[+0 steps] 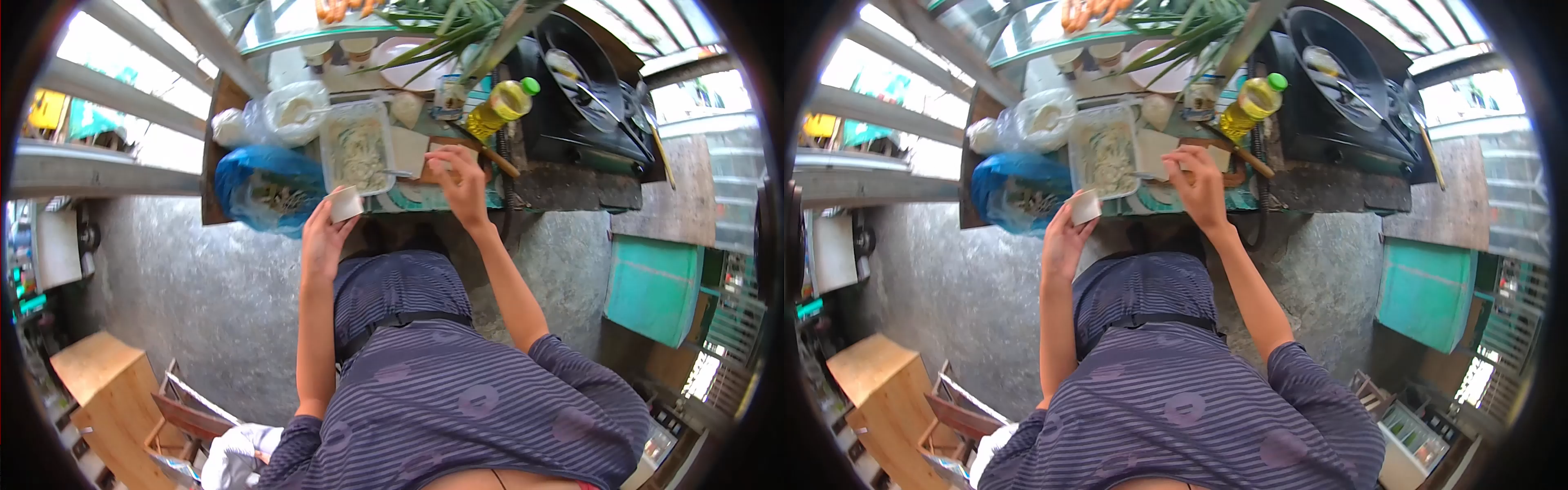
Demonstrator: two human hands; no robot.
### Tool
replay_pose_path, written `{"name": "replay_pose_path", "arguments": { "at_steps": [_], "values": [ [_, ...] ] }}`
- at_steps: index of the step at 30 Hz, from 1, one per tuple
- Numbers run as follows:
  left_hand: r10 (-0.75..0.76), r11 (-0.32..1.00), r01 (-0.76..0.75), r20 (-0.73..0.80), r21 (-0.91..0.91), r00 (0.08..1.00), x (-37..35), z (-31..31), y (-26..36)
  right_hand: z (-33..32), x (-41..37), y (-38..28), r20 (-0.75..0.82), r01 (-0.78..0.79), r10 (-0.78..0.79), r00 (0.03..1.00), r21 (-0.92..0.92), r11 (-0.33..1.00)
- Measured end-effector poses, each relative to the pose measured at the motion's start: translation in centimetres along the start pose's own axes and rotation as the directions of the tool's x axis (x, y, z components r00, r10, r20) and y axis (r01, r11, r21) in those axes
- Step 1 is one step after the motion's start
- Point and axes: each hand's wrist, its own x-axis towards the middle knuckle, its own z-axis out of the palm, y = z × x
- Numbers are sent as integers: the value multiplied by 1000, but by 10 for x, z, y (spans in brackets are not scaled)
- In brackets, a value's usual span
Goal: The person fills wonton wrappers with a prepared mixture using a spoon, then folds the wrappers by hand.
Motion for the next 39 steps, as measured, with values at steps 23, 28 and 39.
{"name": "replay_pose_path", "arguments": {
  "at_steps": [23,28,39],
  "values": [
    [53,997,-61,-174,-39,983,13,36,-22,-278,4,342,-561,-687,408,720,-499,528],
    [45,996,-57,-165,-70,985,18,47,-32,-272,8,301,-500,-655,423,756,-567,500],
    [79,985,-100,-154,-139,985,23,38,-53,-270,15,278,-412,-565,459,787,-781,268]
  ]
}}
